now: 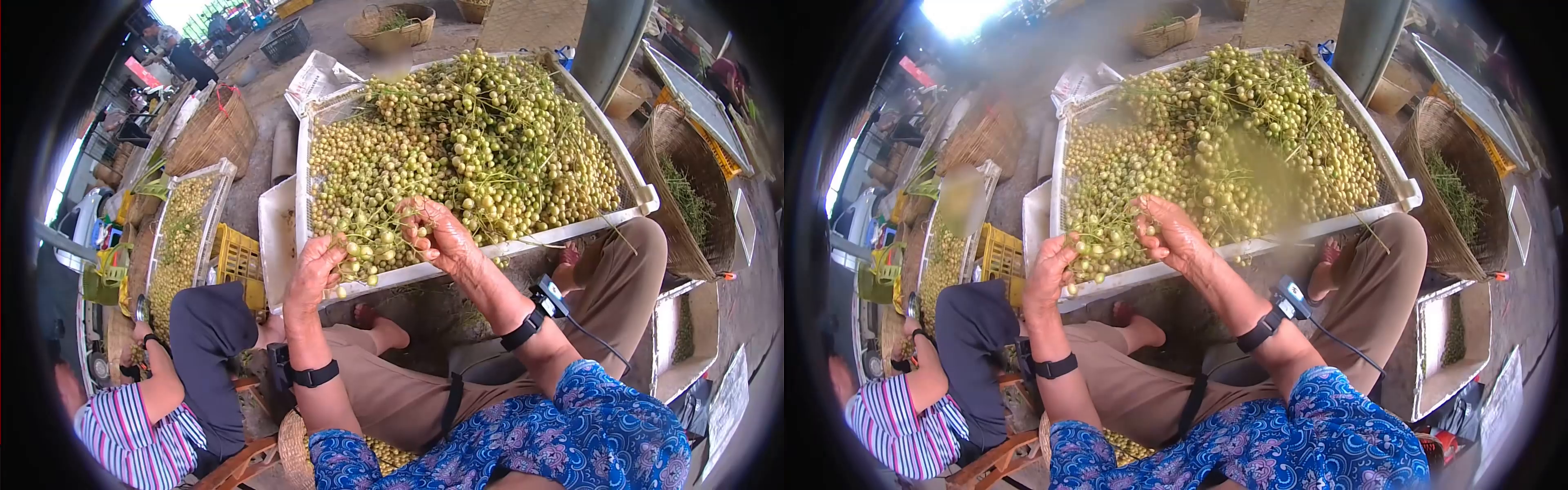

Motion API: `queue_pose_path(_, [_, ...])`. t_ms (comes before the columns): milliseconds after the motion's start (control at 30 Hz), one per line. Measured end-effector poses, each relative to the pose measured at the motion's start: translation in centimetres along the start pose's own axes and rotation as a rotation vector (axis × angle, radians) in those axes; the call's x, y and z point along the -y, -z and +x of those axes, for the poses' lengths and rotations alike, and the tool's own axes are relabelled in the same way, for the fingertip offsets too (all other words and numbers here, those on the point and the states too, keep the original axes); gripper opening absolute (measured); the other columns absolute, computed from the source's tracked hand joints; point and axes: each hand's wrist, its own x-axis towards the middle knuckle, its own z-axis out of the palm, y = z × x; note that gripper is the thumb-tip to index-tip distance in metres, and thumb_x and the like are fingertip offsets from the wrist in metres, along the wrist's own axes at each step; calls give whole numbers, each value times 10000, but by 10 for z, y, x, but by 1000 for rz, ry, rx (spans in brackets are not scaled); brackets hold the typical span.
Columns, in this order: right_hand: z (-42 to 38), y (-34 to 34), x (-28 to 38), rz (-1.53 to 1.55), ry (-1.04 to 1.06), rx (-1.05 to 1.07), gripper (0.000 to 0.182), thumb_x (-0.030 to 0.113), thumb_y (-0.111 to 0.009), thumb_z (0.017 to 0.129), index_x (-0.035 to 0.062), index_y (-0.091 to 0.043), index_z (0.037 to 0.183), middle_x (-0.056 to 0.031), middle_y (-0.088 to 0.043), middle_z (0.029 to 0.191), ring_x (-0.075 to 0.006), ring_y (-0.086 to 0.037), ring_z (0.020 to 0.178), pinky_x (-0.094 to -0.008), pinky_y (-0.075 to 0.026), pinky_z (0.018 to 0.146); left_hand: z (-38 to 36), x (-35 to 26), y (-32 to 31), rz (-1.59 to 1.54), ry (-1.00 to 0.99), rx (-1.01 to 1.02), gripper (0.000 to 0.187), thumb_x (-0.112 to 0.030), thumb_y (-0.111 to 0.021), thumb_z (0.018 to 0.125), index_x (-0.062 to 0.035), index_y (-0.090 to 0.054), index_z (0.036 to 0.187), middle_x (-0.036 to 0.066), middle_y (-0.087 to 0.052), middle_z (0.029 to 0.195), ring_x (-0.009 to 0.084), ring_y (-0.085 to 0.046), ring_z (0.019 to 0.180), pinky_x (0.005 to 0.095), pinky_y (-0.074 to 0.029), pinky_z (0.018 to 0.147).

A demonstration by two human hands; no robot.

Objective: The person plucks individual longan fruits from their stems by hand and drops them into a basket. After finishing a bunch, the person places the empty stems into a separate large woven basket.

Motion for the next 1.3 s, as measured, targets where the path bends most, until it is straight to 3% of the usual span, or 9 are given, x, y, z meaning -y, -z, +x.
queue_pose_path(300, [-1, 7, 5, -105, 24, 110, 169, 207, -543, 826, 66, -515, 916, -15, -489, 720, -29, -383, 453, -129, -236, 307, -4, -8, -8, 109, 36, -75, 150, -198, -503, 827, -71, -560, 882, -50, -503, 630, -13, -285, 415, 141, -194, 363])
queue_pose_path(367, [-2, 7, 6, -88, 24, 133, 193, 212, -572, 804, 69, -519, 922, -19, -505, 681, -25, -365, 415, -131, -247, 307, -3, -8, -2, 47, 66, 5, 215, -167, -531, 799, -71, -528, 991, -75, -449, 664, -24, -308, 457, 125, -210, 375])
queue_pose_path(567, [-6, 2, 11, -121, 42, 88, 207, 193, -612, 774, 72, -534, 923, -25, -517, 641, -10, -340, 390, -131, -254, 308, -2, -8, -8, 38, 51, -54, 217, -167, -530, 805, -60, -519, 993, -77, -437, 653, -23, -298, 432, 127, -205, 359])
queue_pose_path(733, [-14, 4, 16, -512, -100, 143, 183, 193, -609, 779, 88, -550, 917, 36, -486, 652, 1, -322, 414, -147, -217, 346, -2, -7, -3, 89, -3, -72, 163, -217, -497, 836, -72, -553, 887, -61, -482, 635, -16, -318, 453, 132, -221, 382])
queue_pose_path(933, [-10, 2, 4, -497, 99, 174, 196, 230, -610, 777, 77, -528, 869, 58, -451, 659, -2, -333, 436, -160, -246, 367, 0, -5, 0, 95, 6, -30, 139, -201, -501, 834, -77, -548, 874, -74, -443, 596, -13, -275, 412, 146, -180, 357])
queue_pose_path(1000, [-8, 1, 1, -707, 256, -151, 95, 151, -538, 820, 64, -515, 850, 35, -463, 647, -16, -332, 471, -164, -272, 388, -1, -4, -2, 122, -7, -34, 135, -197, -506, 831, -77, -548, 876, -77, -434, 592, -12, -271, 410, 149, -173, 356])
queue_pose_path(1067, [0, 5, 1, -697, 379, -204, 67, 116, -507, 820, 56, -503, 851, 8, -486, 676, -26, -360, 477, -164, -290, 380, -4, -8, -5, 83, 29, -34, 143, -190, -511, 827, -69, -551, 892, -65, -467, 612, -12, -276, 410, 146, -183, 352])
queue_pose_path(1167, [-4, 4, 9, -74, 249, -197, 96, 136, -512, 806, 55, -485, 850, -32, -515, 720, -54, -394, 492, -162, -273, 340, -1, -4, 4, -6, -30, -40, 180, -184, -514, 824, -53, -550, 942, -39, -518, 657, -8, -296, 409, 139, -206, 350])
queue_pose_path(1300, [-8, 14, -6, -38, 1, -203, 208, 233, -473, 829, 45, -492, 914, -39, -514, 734, -53, -400, 496, -148, -243, 334, -3, 2, 11, -202, -71, -18, 279, -155, -545, 776, -18, -509, 1017, 1, -563, 706, 31, -467, 472, 139, -332, 367])
